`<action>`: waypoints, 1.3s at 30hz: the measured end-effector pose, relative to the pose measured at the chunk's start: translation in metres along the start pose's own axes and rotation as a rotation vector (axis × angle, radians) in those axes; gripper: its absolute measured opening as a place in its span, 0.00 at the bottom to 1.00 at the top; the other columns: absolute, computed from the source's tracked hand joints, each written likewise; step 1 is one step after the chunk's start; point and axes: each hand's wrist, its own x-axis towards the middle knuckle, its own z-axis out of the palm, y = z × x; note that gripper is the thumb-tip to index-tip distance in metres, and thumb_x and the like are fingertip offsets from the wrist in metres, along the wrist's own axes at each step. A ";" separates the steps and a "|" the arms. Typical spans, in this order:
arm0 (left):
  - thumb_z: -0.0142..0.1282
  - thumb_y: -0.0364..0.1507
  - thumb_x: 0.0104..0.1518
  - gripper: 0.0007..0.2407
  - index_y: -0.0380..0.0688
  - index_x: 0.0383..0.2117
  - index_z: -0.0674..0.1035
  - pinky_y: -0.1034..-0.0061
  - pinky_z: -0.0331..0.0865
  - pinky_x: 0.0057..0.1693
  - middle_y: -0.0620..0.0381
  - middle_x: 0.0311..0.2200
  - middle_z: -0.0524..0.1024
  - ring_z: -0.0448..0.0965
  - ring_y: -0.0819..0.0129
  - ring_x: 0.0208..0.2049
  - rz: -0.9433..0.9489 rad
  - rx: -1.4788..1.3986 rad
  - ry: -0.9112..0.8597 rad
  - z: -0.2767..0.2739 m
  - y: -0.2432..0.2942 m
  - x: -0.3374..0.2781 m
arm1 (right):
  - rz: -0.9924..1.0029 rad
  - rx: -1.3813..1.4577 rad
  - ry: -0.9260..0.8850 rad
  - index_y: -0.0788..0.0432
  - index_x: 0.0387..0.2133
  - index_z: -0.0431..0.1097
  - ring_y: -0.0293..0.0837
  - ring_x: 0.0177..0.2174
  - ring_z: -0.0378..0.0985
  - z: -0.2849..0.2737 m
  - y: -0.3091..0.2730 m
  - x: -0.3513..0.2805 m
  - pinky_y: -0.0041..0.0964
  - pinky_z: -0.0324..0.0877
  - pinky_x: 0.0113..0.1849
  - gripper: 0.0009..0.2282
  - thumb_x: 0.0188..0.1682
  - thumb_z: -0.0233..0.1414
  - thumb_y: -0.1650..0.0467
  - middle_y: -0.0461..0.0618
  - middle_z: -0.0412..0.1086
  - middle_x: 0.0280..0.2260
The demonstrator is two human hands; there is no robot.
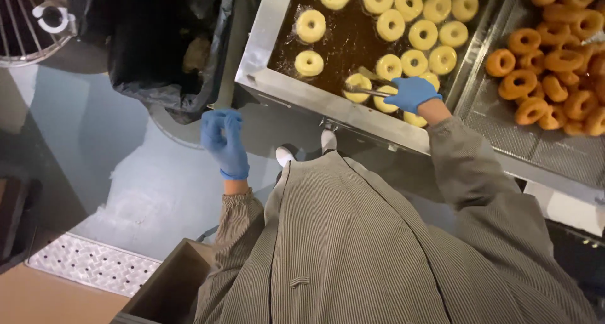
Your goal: Frying donuts and arranging them on a cooling tray.
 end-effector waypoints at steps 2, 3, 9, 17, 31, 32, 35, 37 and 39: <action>0.56 0.18 0.61 0.13 0.43 0.17 0.75 0.69 0.67 0.47 0.56 0.20 0.72 0.70 0.60 0.29 0.038 -0.006 -0.088 0.004 -0.007 0.000 | 0.028 -0.077 -0.026 0.55 0.55 0.71 0.67 0.48 0.79 0.023 0.005 0.004 0.59 0.72 0.49 0.32 0.46 0.51 0.46 0.67 0.77 0.46; 0.56 0.18 0.61 0.13 0.43 0.17 0.75 0.69 0.67 0.47 0.56 0.20 0.72 0.70 0.60 0.29 0.036 -0.015 -0.102 0.008 -0.001 0.002 | 0.045 -0.071 -0.027 0.55 0.55 0.71 0.67 0.48 0.79 0.033 -0.001 0.007 0.59 0.72 0.49 0.32 0.46 0.51 0.46 0.67 0.77 0.46; 0.55 0.16 0.60 0.14 0.44 0.15 0.77 0.73 0.67 0.46 0.59 0.20 0.75 0.69 0.64 0.29 0.038 -0.120 -0.302 0.021 0.004 0.009 | 0.085 0.234 -0.026 0.56 0.56 0.70 0.68 0.52 0.74 0.053 -0.012 -0.013 0.60 0.67 0.54 0.35 0.47 0.47 0.43 0.67 0.73 0.52; 0.55 0.15 0.60 0.11 0.44 0.21 0.80 0.68 0.70 0.48 0.58 0.25 0.78 0.74 0.60 0.32 0.000 -0.174 -0.417 0.038 -0.024 -0.006 | 0.334 0.168 0.042 0.61 0.56 0.70 0.67 0.50 0.76 0.036 0.035 -0.090 0.58 0.69 0.52 0.36 0.47 0.50 0.44 0.68 0.74 0.50; 0.52 0.15 0.63 0.11 0.44 0.25 0.81 0.69 0.70 0.52 0.59 0.27 0.76 0.73 0.64 0.34 0.004 -0.105 -0.380 0.049 0.007 -0.021 | 0.430 0.370 0.125 0.60 0.49 0.73 0.67 0.49 0.75 0.084 0.095 -0.125 0.62 0.69 0.51 0.31 0.47 0.53 0.46 0.67 0.75 0.46; 0.51 0.16 0.63 0.11 0.45 0.25 0.80 0.69 0.69 0.52 0.62 0.27 0.74 0.72 0.67 0.34 -0.050 -0.119 -0.343 0.051 0.005 -0.028 | 0.467 0.279 0.094 0.62 0.46 0.74 0.66 0.48 0.77 0.086 0.105 -0.131 0.62 0.71 0.50 0.32 0.46 0.53 0.45 0.68 0.76 0.44; 0.50 0.15 0.63 0.10 0.43 0.25 0.80 0.69 0.68 0.52 0.58 0.27 0.74 0.72 0.63 0.34 -0.030 -0.065 -0.335 0.067 0.024 -0.042 | 0.466 0.209 0.008 0.70 0.42 0.77 0.67 0.47 0.78 0.082 0.113 -0.139 0.61 0.73 0.48 0.34 0.43 0.54 0.47 0.70 0.77 0.43; 0.50 0.16 0.63 0.10 0.43 0.26 0.80 0.69 0.68 0.52 0.58 0.27 0.74 0.72 0.64 0.34 -0.008 -0.037 -0.365 0.077 0.039 -0.051 | 0.444 0.276 0.008 0.70 0.41 0.77 0.67 0.47 0.78 0.108 0.128 -0.121 0.62 0.73 0.48 0.34 0.43 0.54 0.46 0.70 0.77 0.43; 0.50 0.17 0.63 0.10 0.43 0.26 0.80 0.70 0.67 0.53 0.58 0.28 0.75 0.71 0.65 0.35 0.004 -0.008 -0.385 0.089 0.050 -0.061 | 0.418 0.330 0.003 0.70 0.41 0.78 0.66 0.47 0.78 0.122 0.137 -0.109 0.63 0.72 0.48 0.35 0.42 0.54 0.46 0.69 0.77 0.43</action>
